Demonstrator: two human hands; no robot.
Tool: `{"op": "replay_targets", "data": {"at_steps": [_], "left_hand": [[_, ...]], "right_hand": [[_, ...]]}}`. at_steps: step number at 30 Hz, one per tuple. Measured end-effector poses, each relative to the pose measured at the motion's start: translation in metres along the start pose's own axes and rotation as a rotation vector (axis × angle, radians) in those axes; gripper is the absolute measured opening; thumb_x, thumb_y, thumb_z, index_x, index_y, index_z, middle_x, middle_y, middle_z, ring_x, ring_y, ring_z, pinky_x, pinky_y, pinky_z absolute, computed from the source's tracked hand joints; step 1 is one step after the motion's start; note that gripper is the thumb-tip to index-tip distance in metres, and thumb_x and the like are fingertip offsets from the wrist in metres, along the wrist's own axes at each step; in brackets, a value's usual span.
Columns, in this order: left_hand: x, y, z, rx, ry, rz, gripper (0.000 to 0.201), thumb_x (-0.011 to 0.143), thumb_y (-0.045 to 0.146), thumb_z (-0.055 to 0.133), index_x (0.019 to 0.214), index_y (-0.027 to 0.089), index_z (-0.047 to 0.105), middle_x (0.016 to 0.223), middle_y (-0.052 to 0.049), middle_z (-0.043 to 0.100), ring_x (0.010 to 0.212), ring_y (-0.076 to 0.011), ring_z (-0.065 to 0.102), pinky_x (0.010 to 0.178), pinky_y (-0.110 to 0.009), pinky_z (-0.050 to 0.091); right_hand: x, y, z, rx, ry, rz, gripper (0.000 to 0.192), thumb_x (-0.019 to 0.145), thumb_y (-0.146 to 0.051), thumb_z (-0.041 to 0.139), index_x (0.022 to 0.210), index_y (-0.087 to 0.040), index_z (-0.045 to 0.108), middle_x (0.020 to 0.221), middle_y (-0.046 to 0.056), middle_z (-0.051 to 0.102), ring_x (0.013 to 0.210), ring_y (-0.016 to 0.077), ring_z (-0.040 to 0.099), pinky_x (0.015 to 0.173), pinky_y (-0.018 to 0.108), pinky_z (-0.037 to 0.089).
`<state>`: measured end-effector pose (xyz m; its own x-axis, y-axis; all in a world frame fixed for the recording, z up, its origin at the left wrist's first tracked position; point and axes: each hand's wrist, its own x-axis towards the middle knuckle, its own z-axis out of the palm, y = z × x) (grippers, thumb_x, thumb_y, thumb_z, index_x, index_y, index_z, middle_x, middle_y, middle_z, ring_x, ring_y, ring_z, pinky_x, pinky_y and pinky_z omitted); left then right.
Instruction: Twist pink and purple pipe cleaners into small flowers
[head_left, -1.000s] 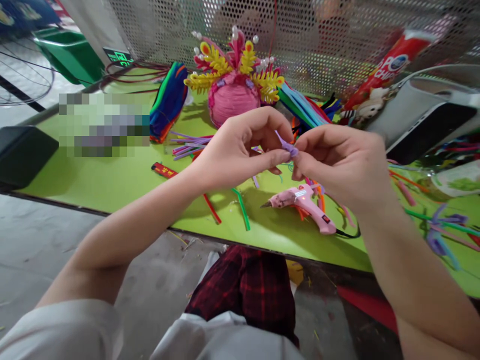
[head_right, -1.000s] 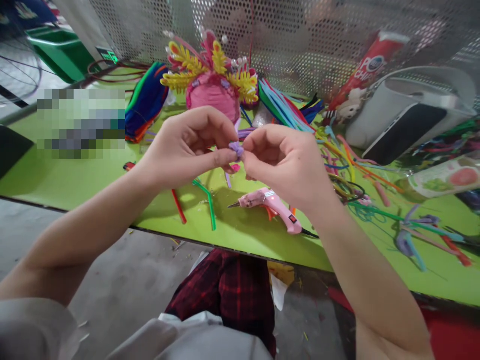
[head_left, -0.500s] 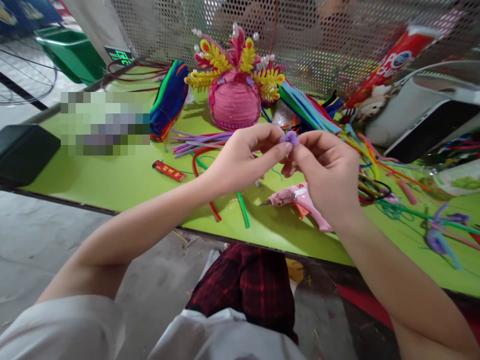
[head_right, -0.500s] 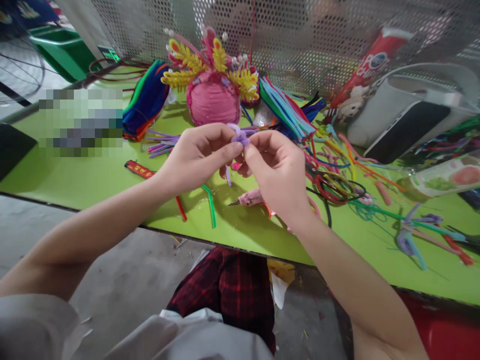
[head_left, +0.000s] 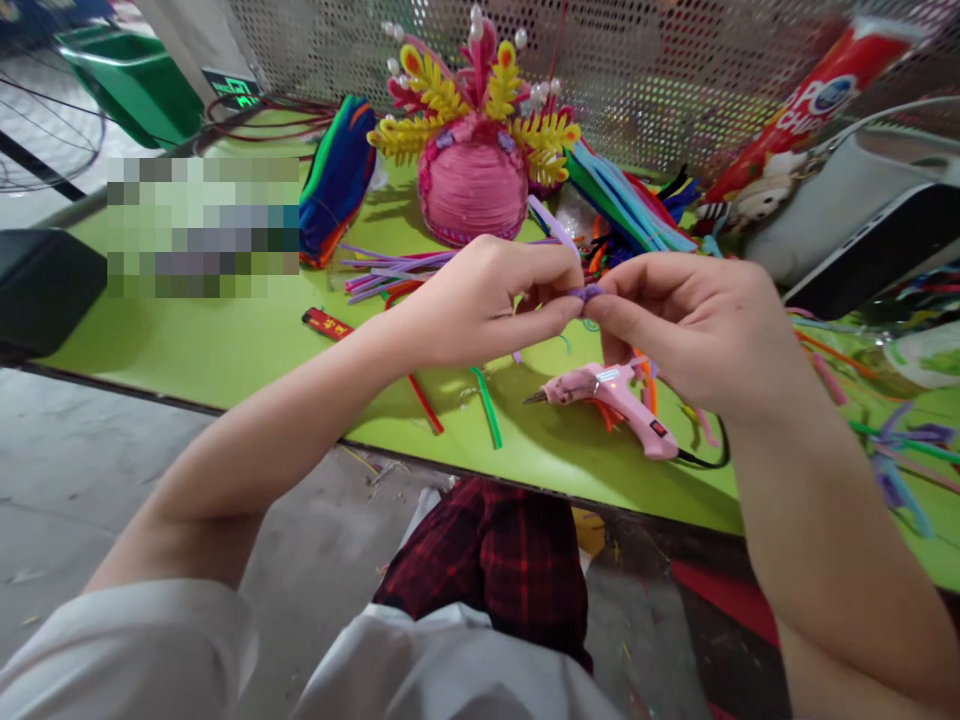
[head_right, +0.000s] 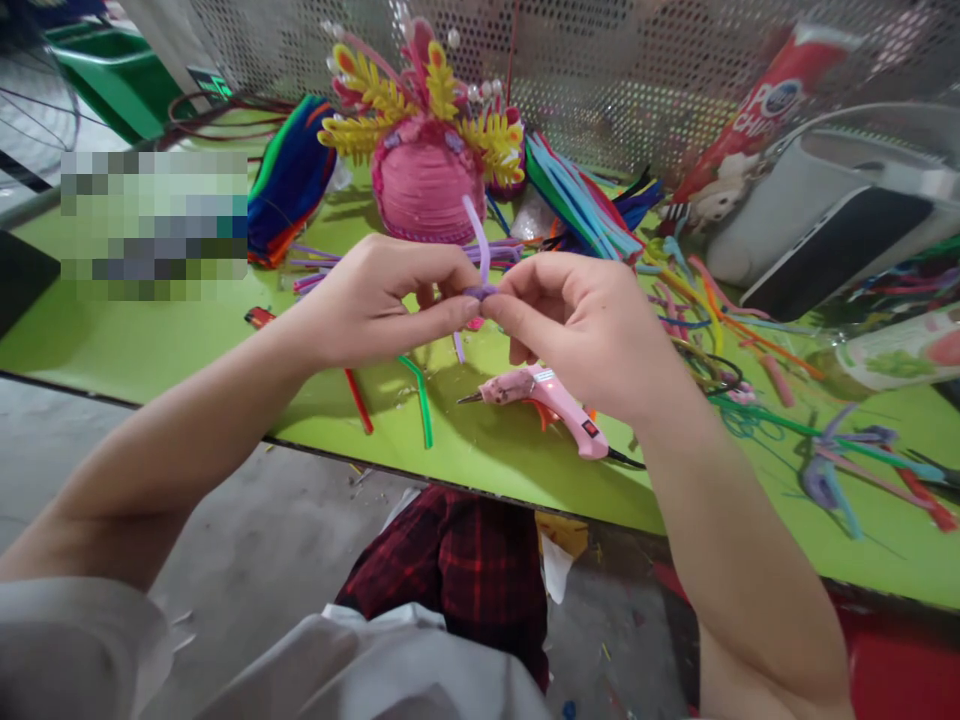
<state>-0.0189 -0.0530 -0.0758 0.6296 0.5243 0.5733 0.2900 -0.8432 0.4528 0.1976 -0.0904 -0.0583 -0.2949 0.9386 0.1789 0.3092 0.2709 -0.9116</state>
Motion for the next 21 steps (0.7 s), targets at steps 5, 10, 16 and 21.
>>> {"op": "replay_targets", "data": {"at_steps": [5,10,16,21], "left_hand": [[-0.002,0.001,0.019,-0.078,0.200,-0.091,0.017,0.102,0.030,0.055,0.091,0.019,0.063,0.081,-0.001,0.066,0.074,-0.0093,0.061,0.065,-0.023,0.047],[-0.001,-0.001,0.022,-0.060,0.176,-0.064,0.015,0.099,0.022,0.054,0.088,0.017,0.063,0.074,0.001,0.065,0.069,-0.0087,0.058,0.065,-0.024,0.045],[-0.001,-0.001,0.009,0.029,-0.028,-0.005,0.015,0.097,0.024,0.056,0.086,0.017,0.063,0.069,0.002,0.061,0.059,-0.0076,0.049,0.060,-0.025,0.039],[-0.001,-0.001,0.007,0.006,0.036,-0.071,0.017,0.098,0.030,0.059,0.086,0.019,0.063,0.072,0.001,0.063,0.065,-0.0100,0.058,0.064,-0.026,0.047]], "right_hand": [[0.007,0.007,0.007,0.204,0.017,0.020,0.035,0.084,-0.052,0.084,0.077,-0.020,0.069,0.059,-0.003,0.060,0.050,0.0076,0.055,0.046,0.022,0.044],[0.005,0.009,0.010,0.045,0.172,-0.063,0.018,0.086,-0.036,0.084,0.084,-0.023,0.072,0.073,-0.002,0.067,0.059,0.0095,0.061,0.055,0.024,0.050],[0.004,0.007,-0.004,-0.204,0.043,-0.191,0.010,0.086,-0.027,0.082,0.083,-0.022,0.073,0.072,-0.002,0.069,0.062,0.0102,0.059,0.054,0.025,0.043],[0.010,0.008,-0.004,-0.138,0.036,-0.191,0.010,0.086,-0.025,0.079,0.083,-0.021,0.071,0.071,-0.002,0.068,0.060,0.0090,0.058,0.053,0.025,0.042]]}}
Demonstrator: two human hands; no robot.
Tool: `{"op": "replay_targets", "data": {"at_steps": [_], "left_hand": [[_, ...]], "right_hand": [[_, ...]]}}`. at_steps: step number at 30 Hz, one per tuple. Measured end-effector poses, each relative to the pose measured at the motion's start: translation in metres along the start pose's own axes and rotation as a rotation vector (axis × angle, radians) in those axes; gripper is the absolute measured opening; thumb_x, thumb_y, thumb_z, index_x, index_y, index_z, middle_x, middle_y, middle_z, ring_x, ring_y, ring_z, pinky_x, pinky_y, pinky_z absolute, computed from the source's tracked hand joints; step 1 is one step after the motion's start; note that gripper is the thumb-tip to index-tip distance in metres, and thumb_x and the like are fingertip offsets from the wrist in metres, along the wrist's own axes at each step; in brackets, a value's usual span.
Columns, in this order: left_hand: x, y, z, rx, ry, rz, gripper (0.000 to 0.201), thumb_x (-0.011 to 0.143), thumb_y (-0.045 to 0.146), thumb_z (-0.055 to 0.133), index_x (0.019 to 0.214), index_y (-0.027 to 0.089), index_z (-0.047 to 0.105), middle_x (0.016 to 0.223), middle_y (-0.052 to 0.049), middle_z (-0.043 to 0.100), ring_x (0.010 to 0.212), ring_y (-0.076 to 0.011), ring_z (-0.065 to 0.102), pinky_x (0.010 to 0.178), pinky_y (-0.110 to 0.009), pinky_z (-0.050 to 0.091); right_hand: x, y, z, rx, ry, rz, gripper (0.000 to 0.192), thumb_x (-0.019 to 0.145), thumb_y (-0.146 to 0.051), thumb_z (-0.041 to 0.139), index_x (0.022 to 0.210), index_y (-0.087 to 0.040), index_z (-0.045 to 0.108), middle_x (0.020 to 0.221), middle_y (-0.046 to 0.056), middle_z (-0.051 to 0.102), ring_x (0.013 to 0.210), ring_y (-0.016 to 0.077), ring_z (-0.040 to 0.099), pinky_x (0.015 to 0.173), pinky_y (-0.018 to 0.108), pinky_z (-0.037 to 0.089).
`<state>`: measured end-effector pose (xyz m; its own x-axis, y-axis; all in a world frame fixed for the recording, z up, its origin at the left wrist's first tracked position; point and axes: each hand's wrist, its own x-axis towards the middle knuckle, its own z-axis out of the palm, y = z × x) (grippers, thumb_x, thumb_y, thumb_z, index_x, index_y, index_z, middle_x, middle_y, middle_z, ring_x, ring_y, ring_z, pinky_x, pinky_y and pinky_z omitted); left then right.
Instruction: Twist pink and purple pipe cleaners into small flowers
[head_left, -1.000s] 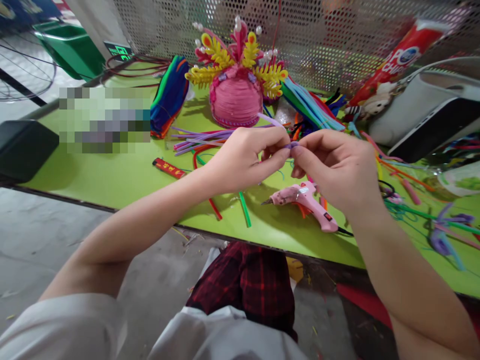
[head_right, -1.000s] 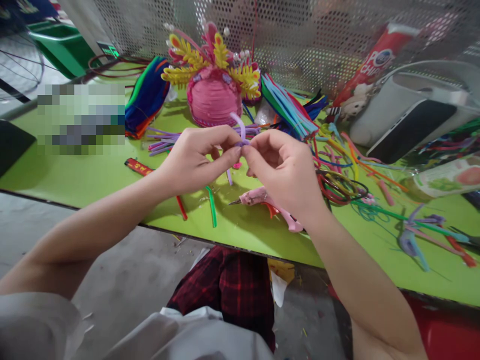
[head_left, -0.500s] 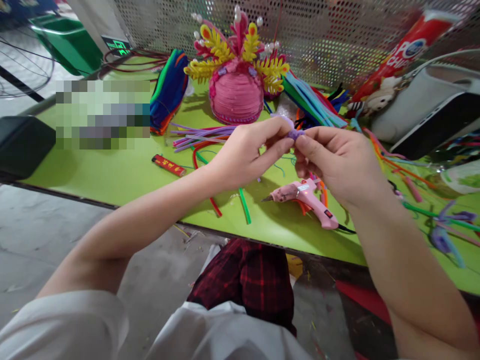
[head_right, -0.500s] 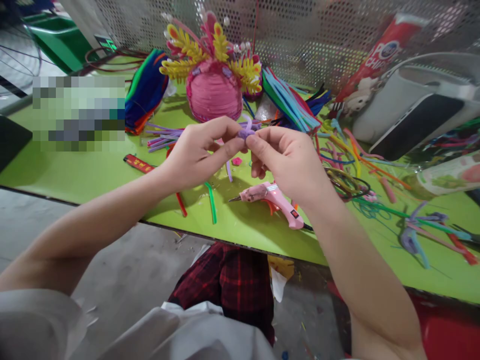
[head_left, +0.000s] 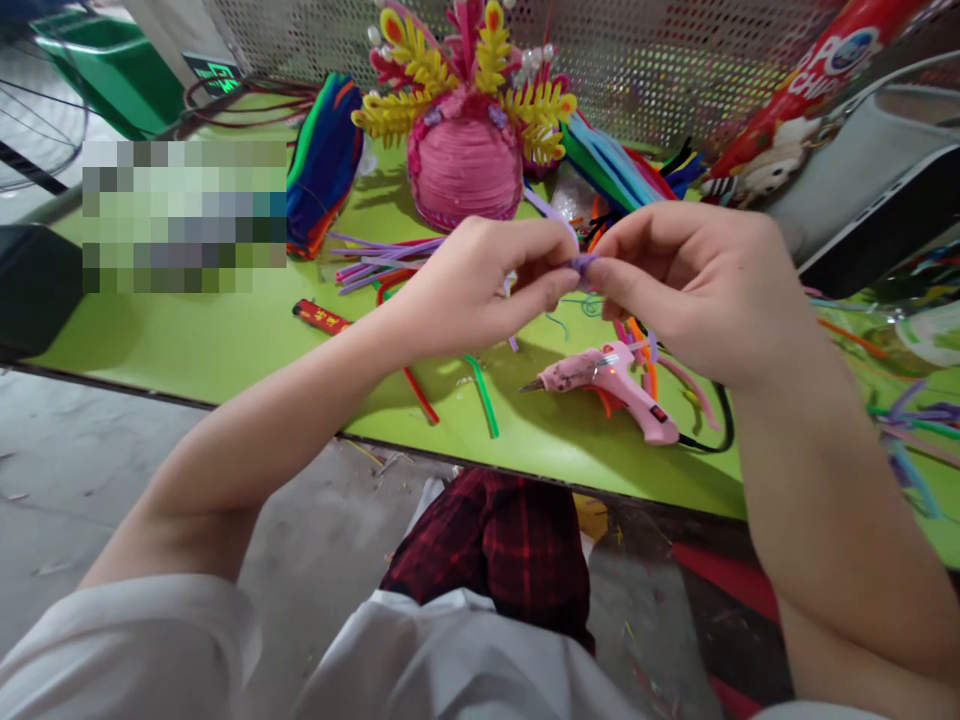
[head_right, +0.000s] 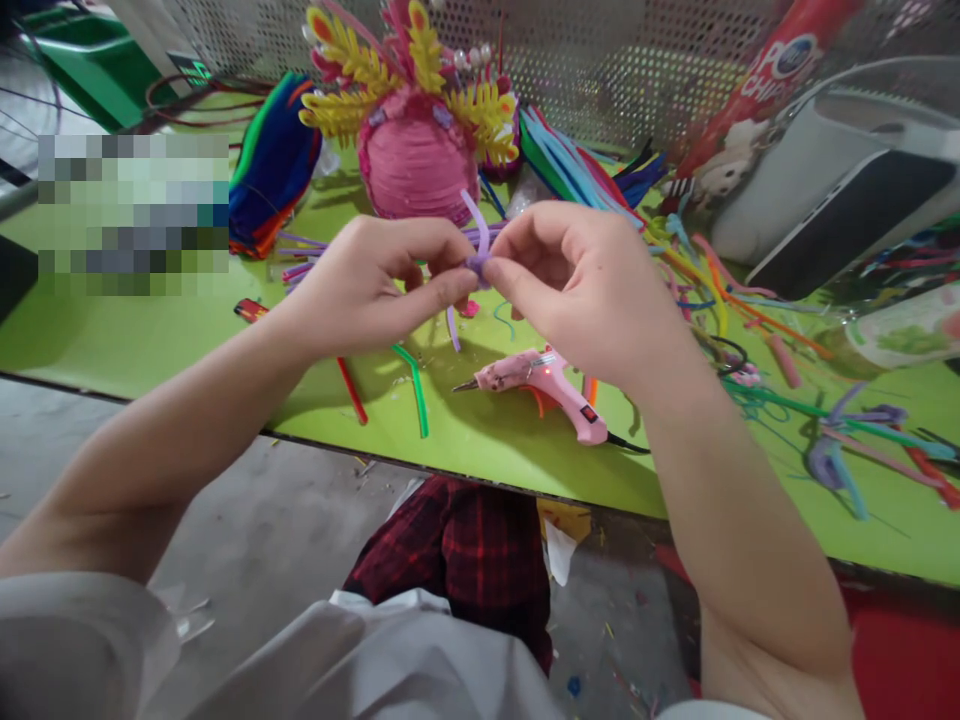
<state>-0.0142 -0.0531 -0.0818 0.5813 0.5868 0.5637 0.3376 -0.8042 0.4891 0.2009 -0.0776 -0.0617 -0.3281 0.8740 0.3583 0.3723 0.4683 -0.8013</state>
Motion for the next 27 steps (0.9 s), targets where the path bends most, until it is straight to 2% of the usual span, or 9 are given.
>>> {"op": "replay_targets", "data": {"at_steps": [3,5,12,14,19,23,27], "left_hand": [[-0.001,0.002,0.003,-0.018,0.119,-0.061,0.019,0.099,0.031,0.059,0.084,0.020,0.060,0.074,0.001,0.063,0.068,-0.0106,0.061,0.067,-0.027,0.052],[-0.001,0.003,0.006,-0.021,0.141,-0.062,0.018,0.099,0.029,0.059,0.083,0.020,0.059,0.073,0.002,0.061,0.068,-0.0101,0.061,0.068,-0.026,0.054],[-0.002,0.000,0.009,-0.047,0.088,-0.022,0.014,0.099,0.028,0.058,0.087,0.021,0.061,0.074,0.001,0.063,0.068,-0.0112,0.061,0.068,-0.028,0.055],[-0.001,-0.001,0.011,-0.072,0.071,-0.016,0.014,0.099,0.028,0.058,0.088,0.021,0.062,0.073,0.001,0.062,0.067,-0.0113,0.061,0.068,-0.029,0.055],[-0.001,-0.003,0.012,-0.135,0.091,-0.043,0.020,0.100,0.028,0.056,0.081,0.020,0.059,0.071,0.001,0.060,0.066,-0.0112,0.058,0.066,-0.028,0.051],[-0.001,-0.002,0.012,-0.069,0.066,0.001,0.030,0.103,0.038,0.052,0.080,0.021,0.057,0.069,0.001,0.057,0.063,-0.0098,0.053,0.064,-0.027,0.047],[-0.003,0.001,0.017,-0.012,0.143,-0.029,0.032,0.105,0.039,0.047,0.079,0.022,0.054,0.066,0.001,0.051,0.063,-0.0100,0.051,0.064,-0.027,0.046]], "right_hand": [[-0.001,0.003,0.006,0.086,0.055,0.063,0.015,0.087,-0.030,0.080,0.082,-0.020,0.070,0.070,-0.002,0.065,0.058,0.0089,0.058,0.052,0.024,0.043],[-0.003,0.004,0.009,0.118,0.064,0.089,0.014,0.090,-0.031,0.078,0.083,-0.021,0.071,0.070,-0.002,0.065,0.058,0.0090,0.057,0.052,0.024,0.044],[-0.003,0.001,0.014,0.256,0.106,0.132,0.013,0.082,-0.021,0.082,0.076,-0.020,0.071,0.065,-0.004,0.062,0.053,0.0068,0.054,0.051,0.022,0.045],[-0.004,-0.001,0.015,0.219,0.109,0.128,0.014,0.081,-0.023,0.083,0.076,-0.020,0.071,0.065,-0.004,0.063,0.053,0.0068,0.053,0.051,0.022,0.045],[-0.012,-0.008,0.018,-0.011,0.174,-0.007,0.011,0.084,-0.018,0.080,0.079,-0.022,0.071,0.071,-0.003,0.068,0.060,0.0090,0.058,0.058,0.024,0.049],[-0.011,-0.010,0.016,0.024,0.078,0.078,0.011,0.083,-0.021,0.082,0.078,-0.022,0.073,0.066,-0.003,0.065,0.054,0.0081,0.054,0.049,0.023,0.045],[-0.009,-0.011,0.018,0.115,0.084,0.131,0.011,0.083,-0.022,0.083,0.077,-0.021,0.074,0.061,-0.003,0.064,0.048,0.0088,0.051,0.044,0.025,0.042]]}}
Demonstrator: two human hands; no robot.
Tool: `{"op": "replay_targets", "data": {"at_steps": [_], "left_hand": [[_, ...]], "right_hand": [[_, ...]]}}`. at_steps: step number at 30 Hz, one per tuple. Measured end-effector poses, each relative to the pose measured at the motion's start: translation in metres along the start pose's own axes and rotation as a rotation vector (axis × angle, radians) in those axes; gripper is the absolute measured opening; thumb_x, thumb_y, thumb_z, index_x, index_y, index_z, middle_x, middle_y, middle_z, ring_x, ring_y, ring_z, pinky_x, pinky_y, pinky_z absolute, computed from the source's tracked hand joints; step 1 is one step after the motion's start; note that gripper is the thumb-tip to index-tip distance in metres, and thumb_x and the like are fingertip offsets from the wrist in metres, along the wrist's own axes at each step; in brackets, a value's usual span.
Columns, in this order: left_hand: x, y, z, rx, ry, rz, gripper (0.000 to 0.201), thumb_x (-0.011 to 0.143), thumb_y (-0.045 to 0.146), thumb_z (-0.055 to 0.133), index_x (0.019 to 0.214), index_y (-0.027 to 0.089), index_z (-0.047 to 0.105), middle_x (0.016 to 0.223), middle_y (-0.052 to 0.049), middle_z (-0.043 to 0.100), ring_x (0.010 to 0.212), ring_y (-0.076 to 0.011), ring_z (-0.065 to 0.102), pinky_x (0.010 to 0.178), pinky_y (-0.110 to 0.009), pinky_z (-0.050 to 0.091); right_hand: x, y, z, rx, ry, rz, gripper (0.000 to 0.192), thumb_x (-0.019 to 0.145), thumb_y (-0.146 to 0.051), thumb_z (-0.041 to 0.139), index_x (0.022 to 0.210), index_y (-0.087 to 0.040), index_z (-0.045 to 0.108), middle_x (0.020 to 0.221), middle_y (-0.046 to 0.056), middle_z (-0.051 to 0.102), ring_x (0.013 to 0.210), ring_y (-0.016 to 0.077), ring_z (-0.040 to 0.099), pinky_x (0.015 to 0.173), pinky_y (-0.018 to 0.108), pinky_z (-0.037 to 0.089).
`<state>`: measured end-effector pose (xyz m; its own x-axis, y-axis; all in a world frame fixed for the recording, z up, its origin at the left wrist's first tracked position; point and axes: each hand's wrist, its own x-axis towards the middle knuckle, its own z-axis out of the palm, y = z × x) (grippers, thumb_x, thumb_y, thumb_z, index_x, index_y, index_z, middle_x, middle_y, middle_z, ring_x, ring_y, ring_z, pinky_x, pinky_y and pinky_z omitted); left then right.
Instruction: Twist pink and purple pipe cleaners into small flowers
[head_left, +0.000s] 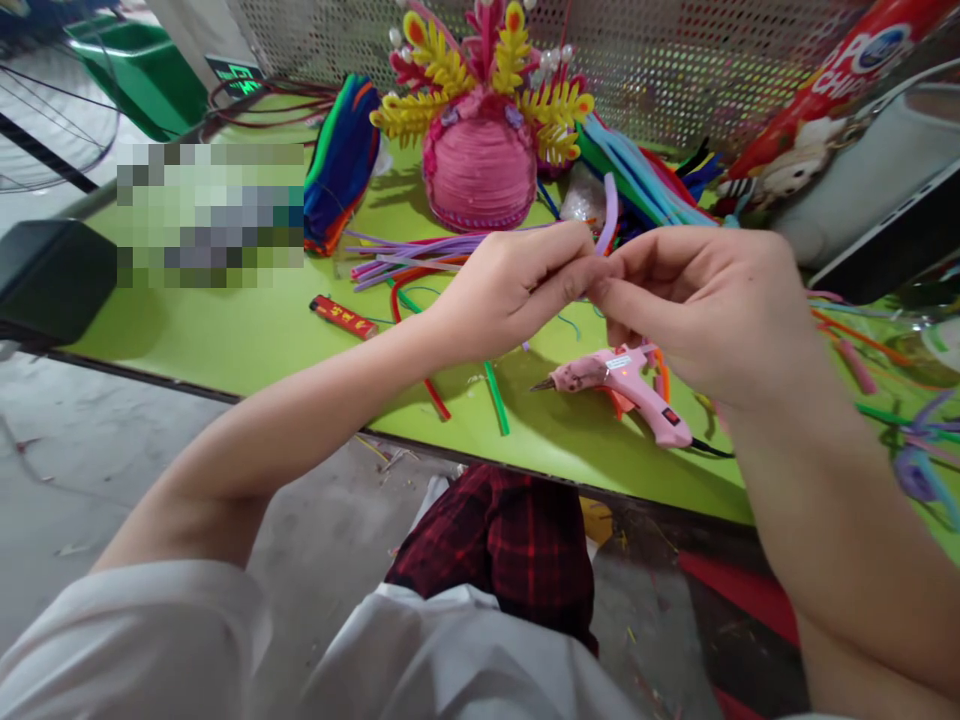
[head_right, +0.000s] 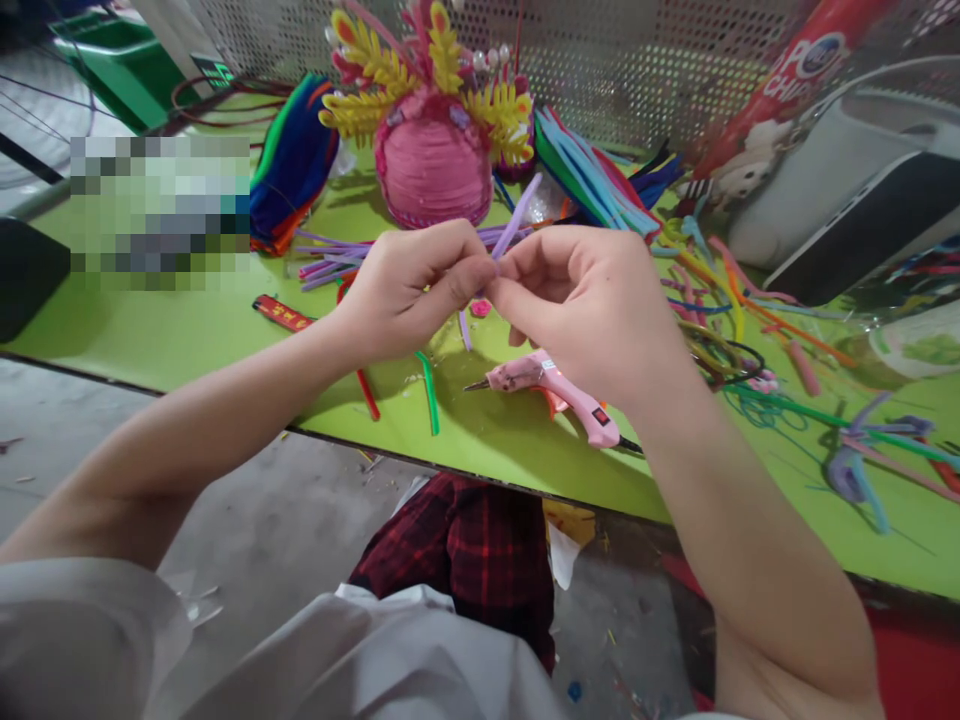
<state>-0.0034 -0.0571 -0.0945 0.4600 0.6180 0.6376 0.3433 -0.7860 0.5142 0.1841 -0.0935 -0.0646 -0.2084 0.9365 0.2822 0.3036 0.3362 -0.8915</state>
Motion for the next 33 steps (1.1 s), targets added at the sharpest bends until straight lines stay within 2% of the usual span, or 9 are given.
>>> {"op": "replay_targets", "data": {"at_steps": [3,6,11,16,19,22,26,29,33], "left_hand": [[-0.001,0.003,0.004,-0.017,0.068,-0.075,0.035,0.106,0.043,0.045,0.078,0.022,0.050,0.065,0.002,0.047,0.061,-0.0103,0.047,0.061,-0.027,0.043],[0.001,0.004,0.006,-0.162,0.122,-0.047,0.037,0.106,0.040,0.047,0.074,0.022,0.044,0.064,0.003,0.043,0.058,-0.0092,0.042,0.059,-0.027,0.040],[0.007,0.005,0.001,-0.286,0.107,-0.042,0.050,0.103,0.055,0.051,0.068,0.021,0.042,0.060,0.003,0.040,0.056,-0.0080,0.040,0.055,-0.026,0.038],[0.011,0.012,-0.009,-0.328,-0.106,-0.226,0.051,0.107,0.054,0.041,0.072,0.018,0.052,0.057,0.003,0.036,0.053,-0.0058,0.044,0.049,-0.020,0.034],[0.012,0.017,-0.015,-0.444,-0.170,-0.321,0.042,0.108,0.038,0.041,0.074,0.016,0.055,0.057,0.004,0.035,0.047,-0.0018,0.037,0.048,-0.017,0.031],[0.013,0.016,-0.017,-0.439,-0.142,-0.325,0.041,0.107,0.037,0.042,0.074,0.016,0.055,0.057,0.004,0.036,0.048,-0.0016,0.039,0.048,-0.017,0.032],[0.012,0.012,-0.015,-0.224,-0.006,-0.186,0.054,0.105,0.059,0.045,0.068,0.019,0.048,0.058,0.002,0.043,0.056,-0.0070,0.051,0.051,-0.022,0.040],[0.010,0.013,-0.015,-0.090,0.067,-0.145,0.055,0.104,0.060,0.044,0.068,0.020,0.047,0.060,0.001,0.047,0.062,-0.0099,0.058,0.056,-0.024,0.046],[0.005,0.015,-0.014,-0.015,0.116,-0.101,0.045,0.106,0.049,0.047,0.072,0.020,0.053,0.063,0.002,0.050,0.067,-0.0105,0.061,0.064,-0.026,0.050]], "right_hand": [[-0.006,-0.002,0.006,-0.088,0.102,-0.117,0.008,0.090,-0.024,0.076,0.083,-0.023,0.072,0.072,-0.001,0.069,0.056,0.0119,0.059,0.052,0.029,0.051],[-0.012,0.000,0.007,-0.426,0.166,-0.404,0.009,0.096,-0.020,0.065,0.089,-0.025,0.067,0.083,0.002,0.071,0.075,0.0163,0.065,0.073,0.035,0.056],[0.000,0.004,-0.013,-0.913,0.061,-0.773,0.015,0.101,-0.027,0.056,0.090,-0.028,0.067,0.083,0.003,0.066,0.082,0.0193,0.063,0.076,0.038,0.052],[0.023,-0.024,-0.028,-0.960,-0.350,-0.482,0.037,0.096,-0.045,0.057,0.064,-0.027,0.060,0.076,0.004,0.061,0.075,0.0198,0.055,0.080,0.044,0.050],[0.029,-0.034,-0.027,-0.948,-0.410,-0.411,0.040,0.090,-0.047,0.065,0.058,-0.025,0.055,0.069,0.003,0.055,0.074,0.0188,0.055,0.084,0.044,0.051],[0.025,-0.022,-0.024,-0.896,-0.325,-0.487,0.030,0.093,-0.040,0.064,0.065,-0.027,0.062,0.077,0.002,0.063,0.081,0.0193,0.061,0.086,0.042,0.052],[0.010,0.002,-0.018,-0.682,0.012,-0.675,0.008,0.093,-0.025,0.067,0.088,-0.031,0.071,0.087,0.002,0.071,0.083,0.0204,0.065,0.080,0.041,0.053],[-0.001,0.004,-0.007,-0.305,0.171,-0.432,0.010,0.097,-0.025,0.066,0.088,-0.029,0.070,0.079,0.001,0.067,0.066,0.0159,0.059,0.064,0.037,0.048],[-0.004,-0.003,0.008,0.035,0.087,-0.174,0.012,0.090,-0.029,0.078,0.083,-0.024,0.071,0.077,-0.002,0.067,0.060,0.0108,0.057,0.058,0.030,0.048]]}}
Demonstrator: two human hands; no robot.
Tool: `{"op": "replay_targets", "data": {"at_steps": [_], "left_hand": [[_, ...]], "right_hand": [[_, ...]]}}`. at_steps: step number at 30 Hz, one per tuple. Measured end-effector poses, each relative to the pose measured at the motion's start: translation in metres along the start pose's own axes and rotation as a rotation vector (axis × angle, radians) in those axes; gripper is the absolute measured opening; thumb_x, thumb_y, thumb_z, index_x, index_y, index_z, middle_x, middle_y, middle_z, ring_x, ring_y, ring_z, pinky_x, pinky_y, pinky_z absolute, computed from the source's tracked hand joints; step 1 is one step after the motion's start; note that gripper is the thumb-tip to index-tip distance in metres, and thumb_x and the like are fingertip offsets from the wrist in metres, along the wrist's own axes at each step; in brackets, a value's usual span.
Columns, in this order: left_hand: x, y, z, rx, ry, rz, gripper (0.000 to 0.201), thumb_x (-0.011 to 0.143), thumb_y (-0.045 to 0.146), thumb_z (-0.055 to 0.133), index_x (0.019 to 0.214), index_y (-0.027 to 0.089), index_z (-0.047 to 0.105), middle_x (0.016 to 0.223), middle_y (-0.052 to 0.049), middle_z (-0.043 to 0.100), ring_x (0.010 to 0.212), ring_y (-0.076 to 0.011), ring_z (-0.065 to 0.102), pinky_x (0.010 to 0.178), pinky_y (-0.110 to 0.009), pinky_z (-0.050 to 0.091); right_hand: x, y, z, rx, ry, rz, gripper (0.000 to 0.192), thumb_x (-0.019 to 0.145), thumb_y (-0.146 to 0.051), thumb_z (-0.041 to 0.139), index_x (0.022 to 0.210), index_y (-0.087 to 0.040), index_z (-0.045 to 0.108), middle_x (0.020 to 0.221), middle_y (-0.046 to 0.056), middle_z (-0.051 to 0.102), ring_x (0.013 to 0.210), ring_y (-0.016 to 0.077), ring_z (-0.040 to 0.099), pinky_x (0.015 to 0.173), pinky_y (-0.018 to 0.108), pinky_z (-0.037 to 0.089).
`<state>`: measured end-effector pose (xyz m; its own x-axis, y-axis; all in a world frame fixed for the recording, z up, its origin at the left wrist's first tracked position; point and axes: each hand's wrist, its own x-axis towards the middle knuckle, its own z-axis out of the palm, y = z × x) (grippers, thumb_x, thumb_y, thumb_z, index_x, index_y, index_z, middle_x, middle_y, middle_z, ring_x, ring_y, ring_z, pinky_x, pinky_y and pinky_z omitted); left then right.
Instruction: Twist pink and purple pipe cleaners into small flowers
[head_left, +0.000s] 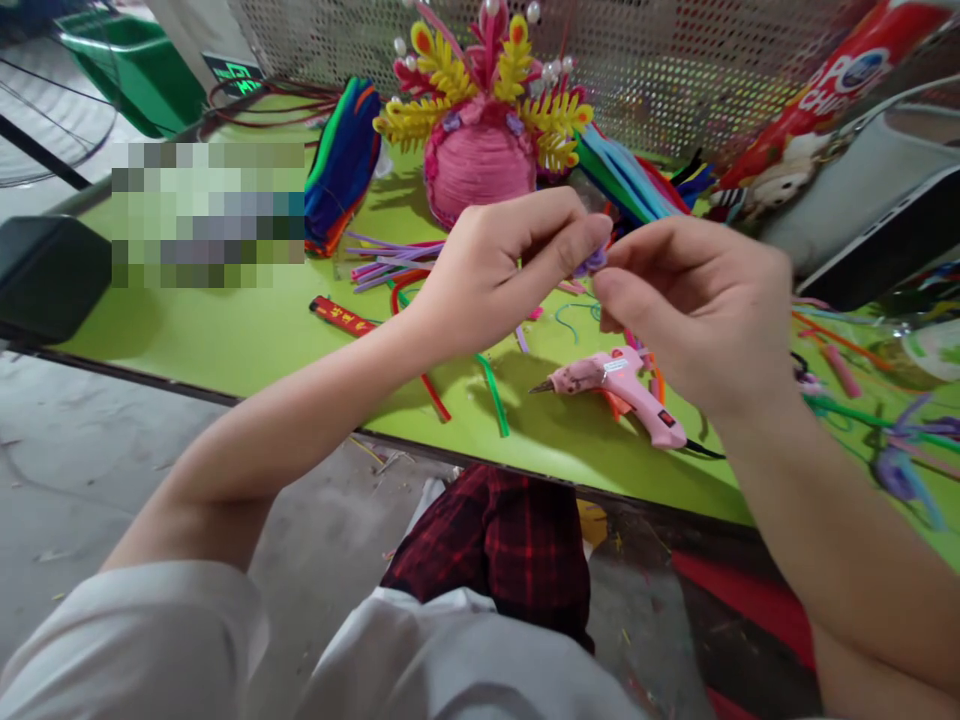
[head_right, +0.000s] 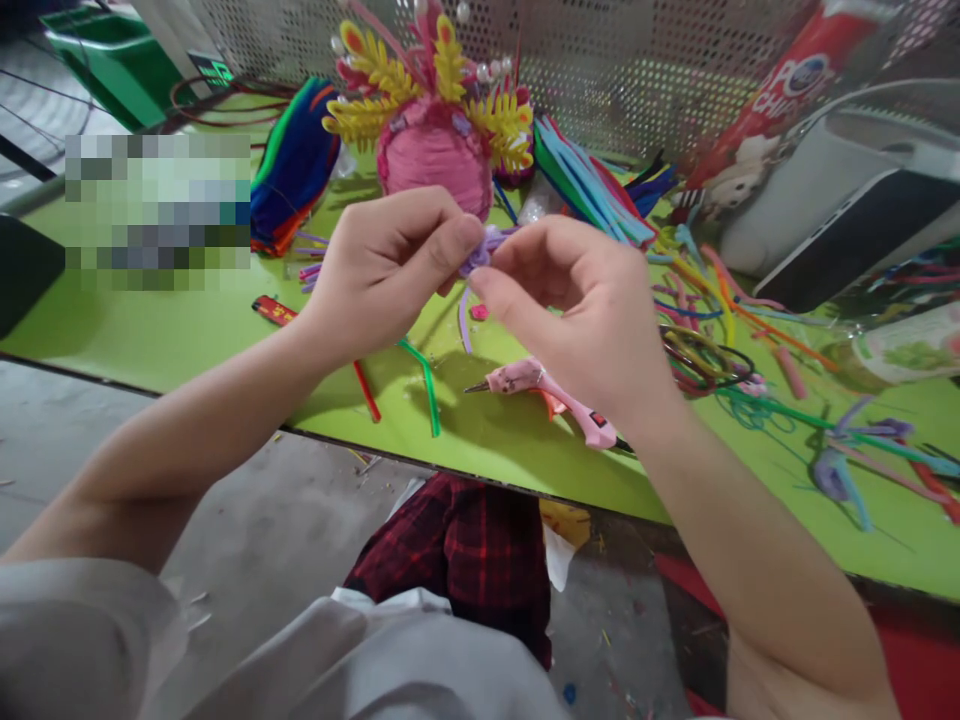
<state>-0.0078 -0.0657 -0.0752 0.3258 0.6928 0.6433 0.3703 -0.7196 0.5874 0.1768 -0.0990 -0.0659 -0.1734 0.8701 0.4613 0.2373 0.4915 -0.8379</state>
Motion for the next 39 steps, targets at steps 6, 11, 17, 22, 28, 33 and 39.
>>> {"op": "replay_targets", "data": {"at_steps": [6,11,17,22,28,33,39], "left_hand": [[-0.002,-0.005,0.003,-0.002,-0.043,0.034,0.039,0.105,0.044,0.049,0.077,0.020,0.058,0.067,0.001,0.053,0.068,-0.0112,0.061,0.066,-0.028,0.050],[0.003,-0.010,0.001,-0.121,-0.122,0.013,0.052,0.102,0.065,0.046,0.075,0.022,0.056,0.060,0.001,0.046,0.065,-0.0130,0.058,0.058,-0.029,0.047],[0.008,-0.010,-0.008,-0.321,-0.271,-0.009,0.057,0.097,0.069,0.053,0.072,0.018,0.054,0.056,0.003,0.043,0.054,-0.0056,0.047,0.052,-0.023,0.037],[0.004,-0.010,-0.005,-0.400,-0.205,0.078,0.039,0.100,0.053,0.060,0.083,0.018,0.058,0.072,0.000,0.058,0.067,-0.0078,0.059,0.063,-0.026,0.051],[-0.007,-0.006,0.004,-0.069,-0.035,0.037,0.043,0.102,0.062,0.048,0.088,0.022,0.055,0.084,-0.003,0.063,0.078,-0.0137,0.067,0.068,-0.031,0.056],[-0.011,-0.004,0.006,-0.014,-0.008,0.014,0.034,0.103,0.054,0.050,0.091,0.023,0.057,0.088,-0.002,0.064,0.085,-0.0140,0.070,0.073,-0.030,0.058],[-0.010,-0.005,0.010,-0.144,0.045,0.012,0.026,0.097,0.041,0.063,0.082,0.021,0.057,0.080,0.001,0.059,0.081,-0.0114,0.067,0.073,-0.026,0.054]], "right_hand": [[0.006,0.004,0.006,0.040,-0.021,0.025,0.018,0.085,-0.035,0.085,0.080,-0.023,0.072,0.071,-0.001,0.064,0.060,0.0114,0.055,0.060,0.029,0.049],[0.010,0.007,-0.005,-0.028,-0.079,-0.066,0.020,0.082,-0.039,0.087,0.080,-0.026,0.073,0.073,0.000,0.064,0.062,0.0125,0.054,0.058,0.031,0.046],[0.008,-0.003,-0.014,-0.105,-0.187,-0.085,0.016,0.086,-0.036,0.084,0.088,-0.025,0.073,0.077,0.001,0.065,0.065,0.0124,0.057,0.061,0.030,0.049],[0.002,0.002,-0.004,-0.003,0.020,-0.031,0.018,0.087,-0.035,0.082,0.082,-0.025,0.069,0.080,0.001,0.068,0.065,0.0133,0.060,0.063,0.031,0.054],[-0.004,0.007,0.009,0.055,0.108,0.111,0.013,0.093,-0.034,0.073,0.092,-0.026,0.063,0.087,0.001,0.066,0.072,0.0151,0.063,0.066,0.031,0.057],[-0.003,0.005,0.010,0.136,0.132,0.144,0.013,0.090,-0.026,0.075,0.085,-0.024,0.063,0.080,-0.001,0.061,0.063,0.0112,0.055,0.060,0.029,0.050],[0.002,0.009,0.009,0.305,0.054,0.108,0.019,0.089,-0.025,0.077,0.077,-0.022,0.063,0.068,-0.003,0.053,0.057,0.0084,0.049,0.052,0.024,0.044]]}}
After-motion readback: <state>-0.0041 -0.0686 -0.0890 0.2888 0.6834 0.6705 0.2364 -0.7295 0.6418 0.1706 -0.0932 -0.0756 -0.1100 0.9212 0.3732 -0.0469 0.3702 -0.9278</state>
